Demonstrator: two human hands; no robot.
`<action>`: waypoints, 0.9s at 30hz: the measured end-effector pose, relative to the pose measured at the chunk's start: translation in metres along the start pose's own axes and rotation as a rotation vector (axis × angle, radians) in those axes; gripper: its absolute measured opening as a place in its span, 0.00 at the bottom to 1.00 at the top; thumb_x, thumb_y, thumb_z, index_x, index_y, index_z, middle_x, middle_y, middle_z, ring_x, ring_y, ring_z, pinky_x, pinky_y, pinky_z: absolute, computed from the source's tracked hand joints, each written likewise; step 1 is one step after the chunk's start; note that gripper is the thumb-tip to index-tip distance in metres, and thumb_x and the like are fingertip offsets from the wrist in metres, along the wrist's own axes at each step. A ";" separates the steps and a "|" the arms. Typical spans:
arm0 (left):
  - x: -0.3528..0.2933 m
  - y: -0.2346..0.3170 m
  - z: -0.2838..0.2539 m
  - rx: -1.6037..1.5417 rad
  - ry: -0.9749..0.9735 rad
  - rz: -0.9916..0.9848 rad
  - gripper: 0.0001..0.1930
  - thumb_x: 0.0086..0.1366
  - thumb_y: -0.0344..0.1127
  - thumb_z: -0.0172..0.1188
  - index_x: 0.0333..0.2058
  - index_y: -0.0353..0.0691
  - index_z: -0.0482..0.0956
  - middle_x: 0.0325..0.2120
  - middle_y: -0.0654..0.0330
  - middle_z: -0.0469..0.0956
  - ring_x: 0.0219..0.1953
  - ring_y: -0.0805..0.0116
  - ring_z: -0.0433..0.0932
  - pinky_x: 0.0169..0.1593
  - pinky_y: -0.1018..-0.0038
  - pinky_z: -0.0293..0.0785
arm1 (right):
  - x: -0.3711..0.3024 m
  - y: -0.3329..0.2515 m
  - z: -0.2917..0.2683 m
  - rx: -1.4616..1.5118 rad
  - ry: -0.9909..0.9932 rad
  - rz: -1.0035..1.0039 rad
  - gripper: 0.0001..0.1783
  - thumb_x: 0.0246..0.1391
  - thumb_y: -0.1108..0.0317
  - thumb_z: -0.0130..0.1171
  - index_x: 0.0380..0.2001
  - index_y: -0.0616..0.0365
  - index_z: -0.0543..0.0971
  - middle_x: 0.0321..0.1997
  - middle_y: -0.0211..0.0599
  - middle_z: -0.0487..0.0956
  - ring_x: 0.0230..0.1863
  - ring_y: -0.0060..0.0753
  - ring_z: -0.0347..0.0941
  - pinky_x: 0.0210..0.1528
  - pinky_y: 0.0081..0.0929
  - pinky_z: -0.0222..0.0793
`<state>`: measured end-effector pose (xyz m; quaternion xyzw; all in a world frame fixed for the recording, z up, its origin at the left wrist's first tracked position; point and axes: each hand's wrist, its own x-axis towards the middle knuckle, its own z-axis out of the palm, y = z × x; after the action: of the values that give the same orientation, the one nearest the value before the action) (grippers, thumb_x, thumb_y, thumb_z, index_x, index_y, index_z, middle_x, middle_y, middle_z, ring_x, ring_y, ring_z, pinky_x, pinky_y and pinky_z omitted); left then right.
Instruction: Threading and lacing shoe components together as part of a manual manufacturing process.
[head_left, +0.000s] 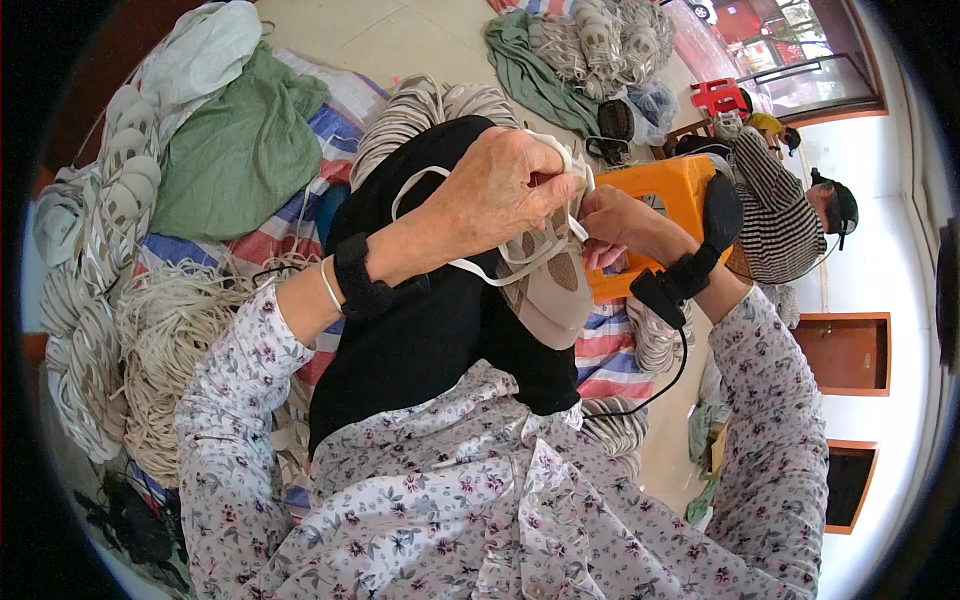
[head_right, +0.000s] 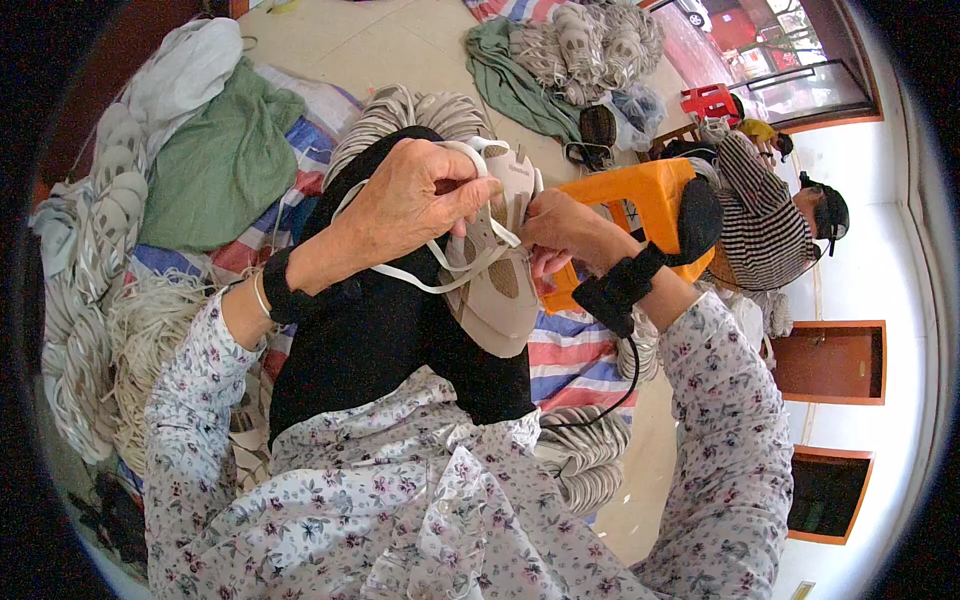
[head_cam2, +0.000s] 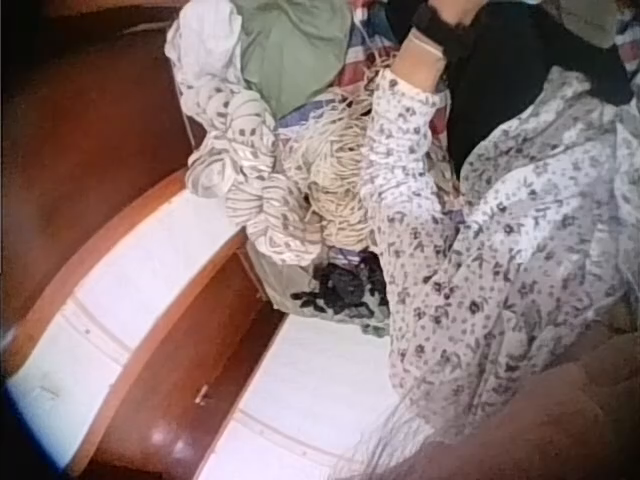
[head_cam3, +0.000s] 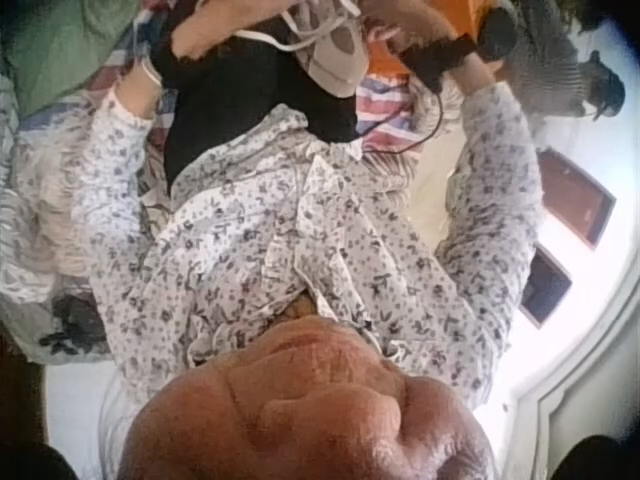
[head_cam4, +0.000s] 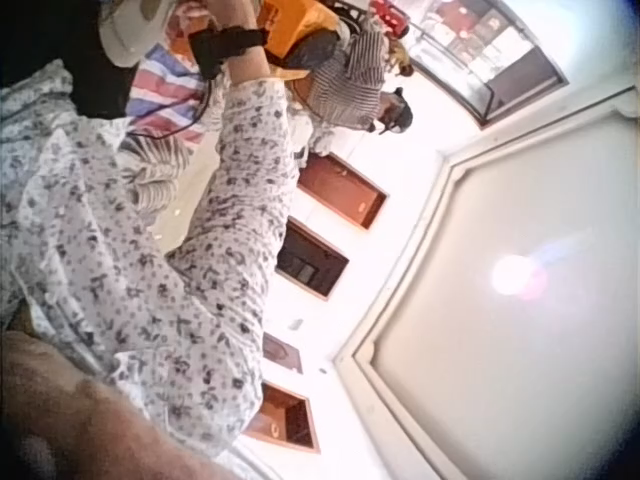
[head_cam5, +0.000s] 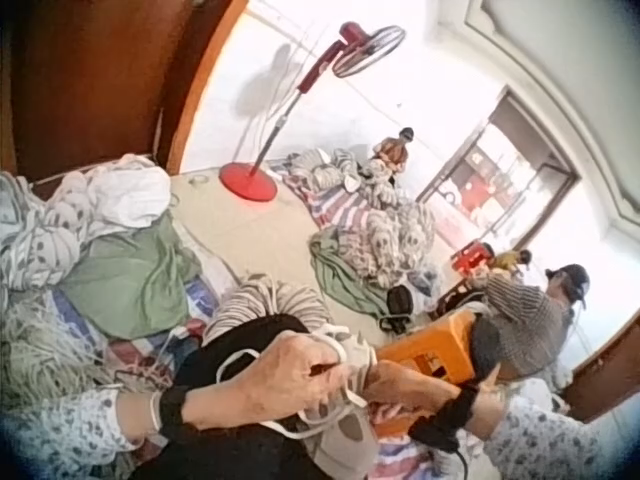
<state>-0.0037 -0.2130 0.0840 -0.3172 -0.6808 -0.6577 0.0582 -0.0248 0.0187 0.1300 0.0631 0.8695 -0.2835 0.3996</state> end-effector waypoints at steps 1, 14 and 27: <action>-0.001 -0.001 0.000 0.004 -0.001 -0.003 0.16 0.68 0.35 0.59 0.23 0.29 0.79 0.14 0.59 0.76 0.17 0.76 0.77 0.22 0.77 0.71 | -0.008 -0.020 0.007 -0.181 0.051 0.139 0.12 0.57 0.71 0.55 0.37 0.70 0.80 0.33 0.40 0.85 0.32 0.32 0.84 0.31 0.27 0.82; 0.019 -0.018 0.031 0.417 -0.334 0.107 0.14 0.59 0.39 0.62 0.26 0.30 0.81 0.24 0.43 0.78 0.31 0.46 0.80 0.36 0.57 0.75 | 0.027 0.042 0.025 -0.529 0.679 -0.414 0.08 0.44 0.72 0.62 0.26 0.66 0.83 0.39 0.55 0.77 0.46 0.53 0.74 0.47 0.45 0.73; 0.036 -0.001 0.027 0.381 -0.251 0.169 0.14 0.63 0.37 0.60 0.29 0.28 0.80 0.27 0.49 0.76 0.27 0.49 0.77 0.31 0.60 0.71 | -0.044 -0.014 -0.023 0.361 0.488 -0.675 0.11 0.64 0.60 0.59 0.35 0.56 0.82 0.30 0.20 0.77 0.32 0.13 0.67 0.38 0.18 0.63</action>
<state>-0.0234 -0.1750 0.0974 -0.4356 -0.7654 -0.4656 0.0866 -0.0150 0.0249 0.1804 -0.0905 0.8467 -0.5219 0.0508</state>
